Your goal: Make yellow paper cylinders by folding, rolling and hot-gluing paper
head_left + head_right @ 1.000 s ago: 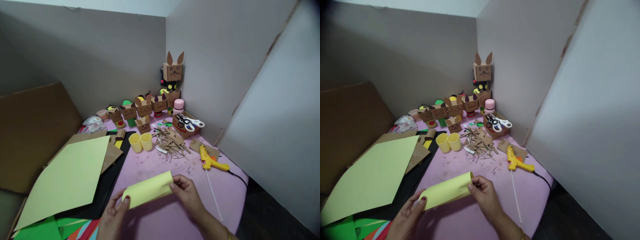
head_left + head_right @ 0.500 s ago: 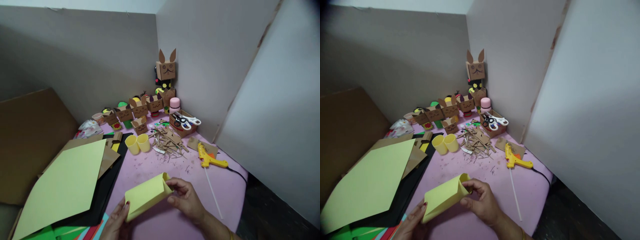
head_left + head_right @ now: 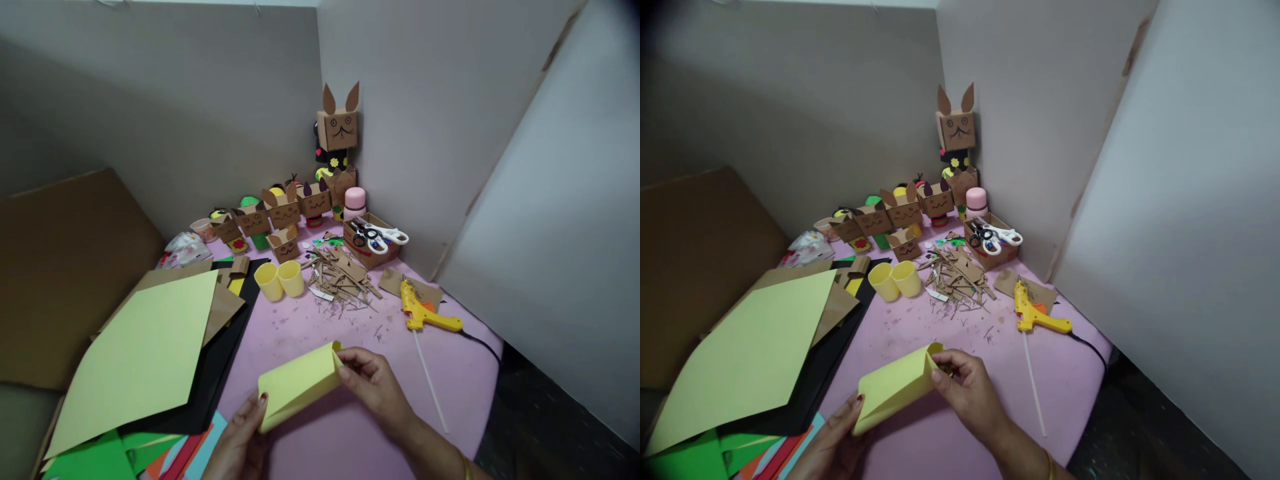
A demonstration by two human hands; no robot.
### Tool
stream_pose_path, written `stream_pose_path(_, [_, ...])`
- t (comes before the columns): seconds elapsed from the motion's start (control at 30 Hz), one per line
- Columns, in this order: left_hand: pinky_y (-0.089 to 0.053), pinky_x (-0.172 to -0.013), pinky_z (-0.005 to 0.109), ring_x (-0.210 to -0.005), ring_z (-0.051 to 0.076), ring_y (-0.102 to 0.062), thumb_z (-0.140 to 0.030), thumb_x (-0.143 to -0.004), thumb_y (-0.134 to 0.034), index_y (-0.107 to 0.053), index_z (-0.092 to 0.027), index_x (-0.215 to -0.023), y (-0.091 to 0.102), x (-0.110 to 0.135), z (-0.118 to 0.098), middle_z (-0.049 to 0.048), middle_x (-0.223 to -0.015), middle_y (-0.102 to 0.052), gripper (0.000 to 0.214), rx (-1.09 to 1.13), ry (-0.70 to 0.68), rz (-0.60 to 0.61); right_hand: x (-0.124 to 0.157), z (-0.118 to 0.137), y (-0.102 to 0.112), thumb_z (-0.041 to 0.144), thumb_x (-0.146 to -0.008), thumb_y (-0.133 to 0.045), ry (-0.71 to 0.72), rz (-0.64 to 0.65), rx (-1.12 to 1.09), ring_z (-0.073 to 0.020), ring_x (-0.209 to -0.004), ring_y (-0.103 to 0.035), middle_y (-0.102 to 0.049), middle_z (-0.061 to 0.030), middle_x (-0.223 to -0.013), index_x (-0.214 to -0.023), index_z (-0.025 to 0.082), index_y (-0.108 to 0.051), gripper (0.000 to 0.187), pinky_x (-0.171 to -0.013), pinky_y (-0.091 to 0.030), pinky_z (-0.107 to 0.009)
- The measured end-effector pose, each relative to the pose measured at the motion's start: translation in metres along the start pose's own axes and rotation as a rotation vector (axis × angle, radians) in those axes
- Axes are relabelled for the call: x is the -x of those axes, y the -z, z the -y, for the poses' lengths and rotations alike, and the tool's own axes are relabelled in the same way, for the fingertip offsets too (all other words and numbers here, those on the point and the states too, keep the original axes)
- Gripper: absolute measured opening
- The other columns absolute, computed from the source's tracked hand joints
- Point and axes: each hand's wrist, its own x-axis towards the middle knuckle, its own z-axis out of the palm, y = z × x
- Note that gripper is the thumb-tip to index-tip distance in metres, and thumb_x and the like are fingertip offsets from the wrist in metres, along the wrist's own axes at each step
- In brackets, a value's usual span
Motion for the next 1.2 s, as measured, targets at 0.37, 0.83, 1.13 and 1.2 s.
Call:
stream_pose_path(0.37, [-0.052, -0.063, 0.023, -0.077, 0.020, -0.069, -0.022, -0.054, -0.081, -0.064, -0.018, -0.100, -0.003, 0.006, 0.000, 0.0012, -0.077, -0.075, 0.049, -0.089, -0.142, -0.050, -0.003, -0.010, 0.000, 0.043, -0.076, -0.066, -0.069, -0.029, -0.025, -0.0106, -0.060, -0.049, -0.060, 0.0017, -0.061, -0.076, 0.017, -0.070, 0.026, -0.057, -0.034, -0.020])
stream_pose_path(0.83, [-0.046, -0.061, 0.020, -0.069, 0.016, -0.065, -0.026, -0.053, -0.081, -0.067, -0.019, -0.082, 0.000, 0.007, 0.002, -0.0020, -0.072, -0.073, 0.032, -0.042, -0.196, -0.080, -0.004, -0.019, 0.001, 0.044, -0.075, -0.066, -0.121, -0.028, 0.040, -0.0142, -0.061, -0.050, -0.062, 0.0001, -0.065, -0.077, 0.015, -0.069, 0.029, -0.058, -0.036, -0.023])
stream_pose_path(1.13, [-0.043, -0.084, 0.029, -0.106, 0.025, -0.056, -0.044, -0.069, -0.068, -0.067, -0.021, -0.104, 0.004, 0.015, 0.006, 0.0058, -0.107, -0.069, 0.042, -0.146, -0.255, 0.115, -0.006, -0.015, -0.001, 0.043, -0.073, -0.067, -0.161, -0.088, -0.066, -0.0136, -0.060, -0.050, -0.061, 0.0008, -0.061, -0.067, 0.015, -0.062, 0.029, -0.059, -0.036, -0.023])
stream_pose_path(1.2, [-0.043, -0.086, 0.031, -0.102, 0.026, -0.059, -0.037, -0.067, -0.072, -0.067, -0.021, -0.105, 0.005, 0.016, 0.006, 0.0075, -0.104, -0.071, 0.041, -0.205, -0.269, 0.212, -0.007, -0.017, 0.000, 0.043, -0.072, -0.068, -0.182, -0.100, -0.114, -0.0136, -0.059, -0.050, -0.062, 0.0008, -0.061, -0.067, 0.015, -0.062, 0.029, -0.060, -0.036, -0.023])
